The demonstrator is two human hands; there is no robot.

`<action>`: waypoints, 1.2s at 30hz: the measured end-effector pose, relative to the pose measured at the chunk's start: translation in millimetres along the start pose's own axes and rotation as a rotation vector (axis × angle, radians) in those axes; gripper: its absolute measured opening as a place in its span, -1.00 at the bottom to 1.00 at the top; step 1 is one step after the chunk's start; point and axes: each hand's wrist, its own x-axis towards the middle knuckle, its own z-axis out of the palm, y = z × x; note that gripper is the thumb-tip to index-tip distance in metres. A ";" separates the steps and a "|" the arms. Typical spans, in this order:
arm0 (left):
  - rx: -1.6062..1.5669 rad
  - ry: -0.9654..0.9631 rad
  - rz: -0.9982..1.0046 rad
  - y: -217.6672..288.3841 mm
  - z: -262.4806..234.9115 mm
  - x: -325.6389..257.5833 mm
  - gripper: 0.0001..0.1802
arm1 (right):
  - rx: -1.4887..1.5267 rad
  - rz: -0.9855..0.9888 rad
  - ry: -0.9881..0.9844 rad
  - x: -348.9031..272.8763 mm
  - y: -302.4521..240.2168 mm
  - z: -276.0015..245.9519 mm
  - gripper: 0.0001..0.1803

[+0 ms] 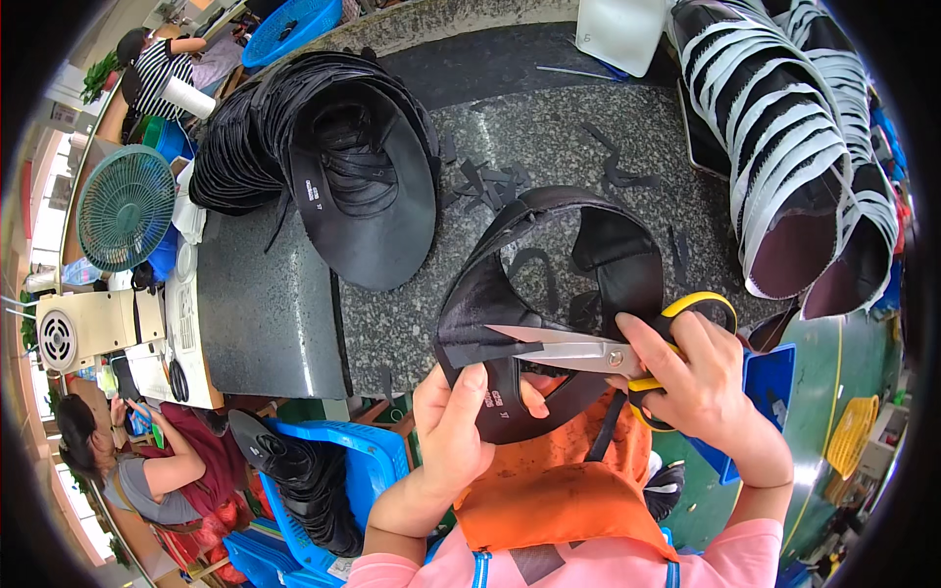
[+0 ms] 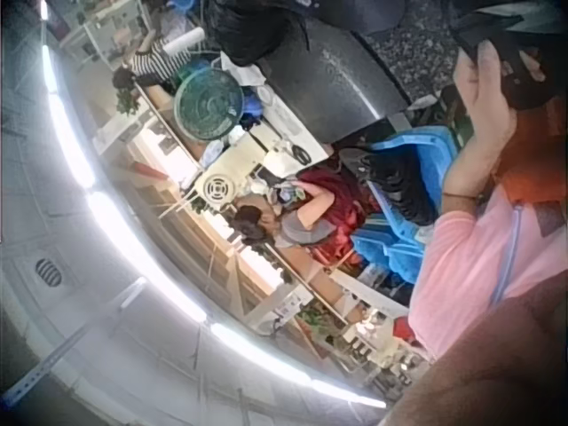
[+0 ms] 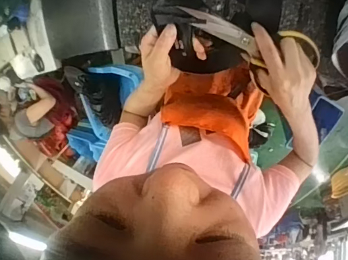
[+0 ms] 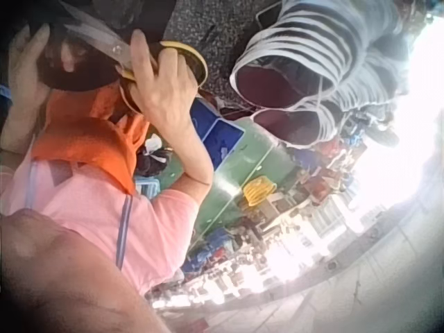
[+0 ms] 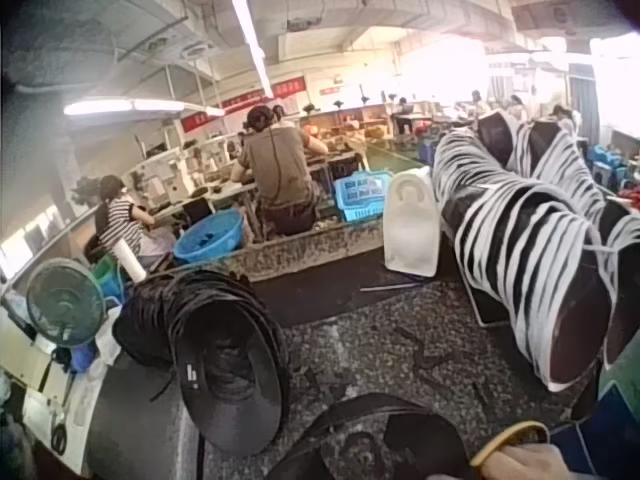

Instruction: The person trims excess material from shoe upper pieces with scissors, places a stack of trimmed pieces into a plastic crate, and cuts the inner edges of another shoe upper piece using scissors.

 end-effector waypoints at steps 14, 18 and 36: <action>-0.013 -0.095 0.066 -0.3 -0.6 -3.8 -0.58 | 0.008 -0.088 -0.021 5.5 20.6 -11.0 -0.27; 0.017 -0.104 -0.069 -2.2 6.4 -9.1 -0.57 | 0.031 -0.095 -0.033 7.1 18.9 -11.3 -0.25; 0.095 -0.023 -0.019 -7.0 -9.3 -2.8 -0.65 | 0.326 0.156 0.183 -10.0 30.2 8.8 -0.28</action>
